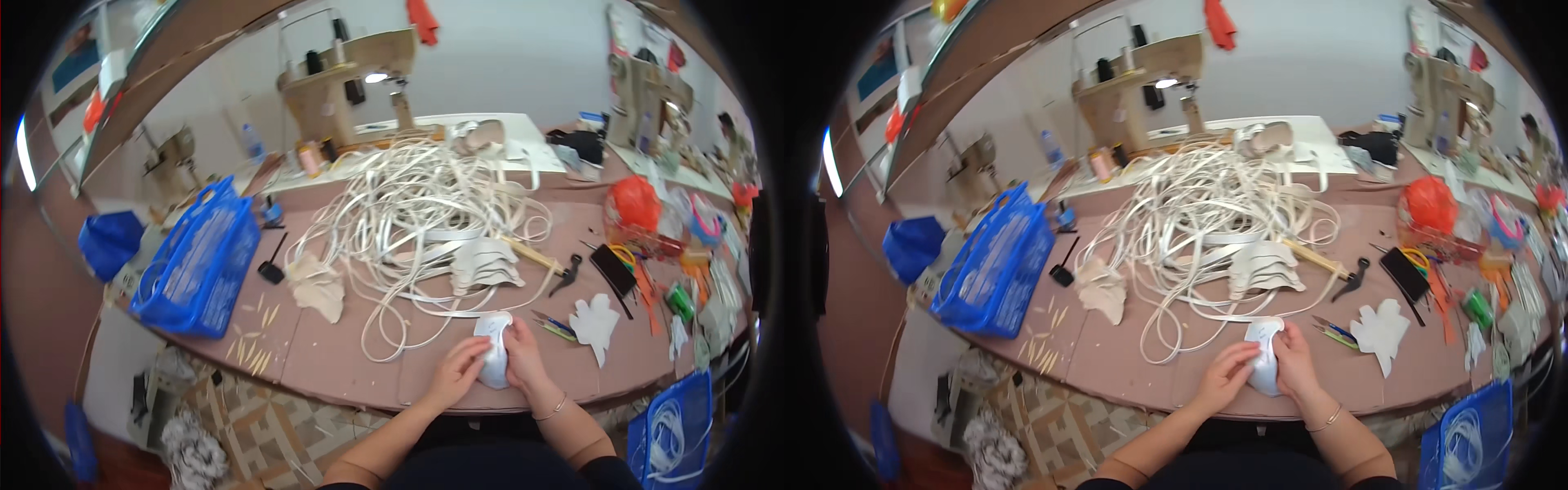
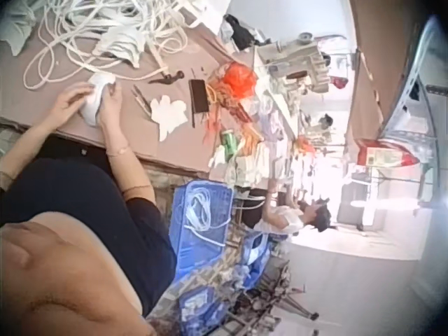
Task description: The person repeatedly picks up white fabric pieces and paper templates from a cluttered table, aligns the template on the fabric, and folds the fabric around it. The person then places the assembled piece back on the table and repeats the process with new pieces.
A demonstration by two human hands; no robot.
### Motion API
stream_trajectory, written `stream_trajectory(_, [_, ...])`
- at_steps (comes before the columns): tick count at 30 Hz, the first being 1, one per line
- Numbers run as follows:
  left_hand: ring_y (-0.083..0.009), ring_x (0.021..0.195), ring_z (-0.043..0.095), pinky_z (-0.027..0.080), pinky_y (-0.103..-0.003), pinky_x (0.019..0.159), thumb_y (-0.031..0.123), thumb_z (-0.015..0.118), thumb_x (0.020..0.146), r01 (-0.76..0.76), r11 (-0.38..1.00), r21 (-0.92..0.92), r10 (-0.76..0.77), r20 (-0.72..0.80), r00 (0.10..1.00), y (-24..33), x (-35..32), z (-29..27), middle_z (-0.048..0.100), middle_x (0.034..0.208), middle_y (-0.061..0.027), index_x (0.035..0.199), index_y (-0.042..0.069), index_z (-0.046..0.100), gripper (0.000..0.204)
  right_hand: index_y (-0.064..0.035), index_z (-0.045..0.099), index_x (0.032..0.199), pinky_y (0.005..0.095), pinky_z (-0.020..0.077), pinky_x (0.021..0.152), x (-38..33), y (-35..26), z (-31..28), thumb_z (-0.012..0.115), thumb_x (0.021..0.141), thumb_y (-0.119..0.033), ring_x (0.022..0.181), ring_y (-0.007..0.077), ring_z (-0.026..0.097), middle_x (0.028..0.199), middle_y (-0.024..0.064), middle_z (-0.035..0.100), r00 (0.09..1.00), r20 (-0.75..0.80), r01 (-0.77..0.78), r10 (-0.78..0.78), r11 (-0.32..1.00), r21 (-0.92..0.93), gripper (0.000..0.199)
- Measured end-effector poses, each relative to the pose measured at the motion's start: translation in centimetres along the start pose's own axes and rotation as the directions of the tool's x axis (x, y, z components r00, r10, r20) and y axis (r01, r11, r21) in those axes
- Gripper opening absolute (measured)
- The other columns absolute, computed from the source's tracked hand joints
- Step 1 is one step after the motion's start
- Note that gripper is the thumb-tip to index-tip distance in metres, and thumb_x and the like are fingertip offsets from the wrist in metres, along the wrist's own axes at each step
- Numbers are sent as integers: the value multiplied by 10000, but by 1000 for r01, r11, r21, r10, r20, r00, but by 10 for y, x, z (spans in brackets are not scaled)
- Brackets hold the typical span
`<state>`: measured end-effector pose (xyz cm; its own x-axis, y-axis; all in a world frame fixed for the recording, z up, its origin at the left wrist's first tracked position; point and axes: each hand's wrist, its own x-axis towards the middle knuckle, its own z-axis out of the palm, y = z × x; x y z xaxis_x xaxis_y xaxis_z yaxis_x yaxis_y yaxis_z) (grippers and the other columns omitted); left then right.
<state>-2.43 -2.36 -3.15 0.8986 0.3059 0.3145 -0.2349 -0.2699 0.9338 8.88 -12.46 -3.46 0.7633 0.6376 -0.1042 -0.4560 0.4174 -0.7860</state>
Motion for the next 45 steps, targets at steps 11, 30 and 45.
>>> stream_trajectory(11, [-81,812,550,451,-189,633,6,576,798,124,841,-526,-390,-432,813,-17,27,-102,554,988,-63,1189,20,426,419,10,511,1106,274,472,814,-26,-22,-11,541,861,-99,912,150,577,1014,101,589,971,142,-114,193,894,-433,270])
stream_trajectory(30, [-226,862,602,467,-318,764,-11,547,749,77,780,621,305,-485,819,-17,27,-160,630,904,-91,947,49,636,225,-7,621,848,235,475,612,-45,11,-6,616,774,-40,667,135,571,790,84,589,918,369,392,-148,487,-780,81])
stream_trajectory(45, [-298,1004,494,336,-509,861,42,606,668,-297,695,655,478,-112,871,-37,101,-134,533,1067,-122,1003,81,581,338,-21,592,919,280,465,594,34,-44,-3,576,822,-118,682,152,595,779,94,608,839,183,407,-513,368,-836,139])
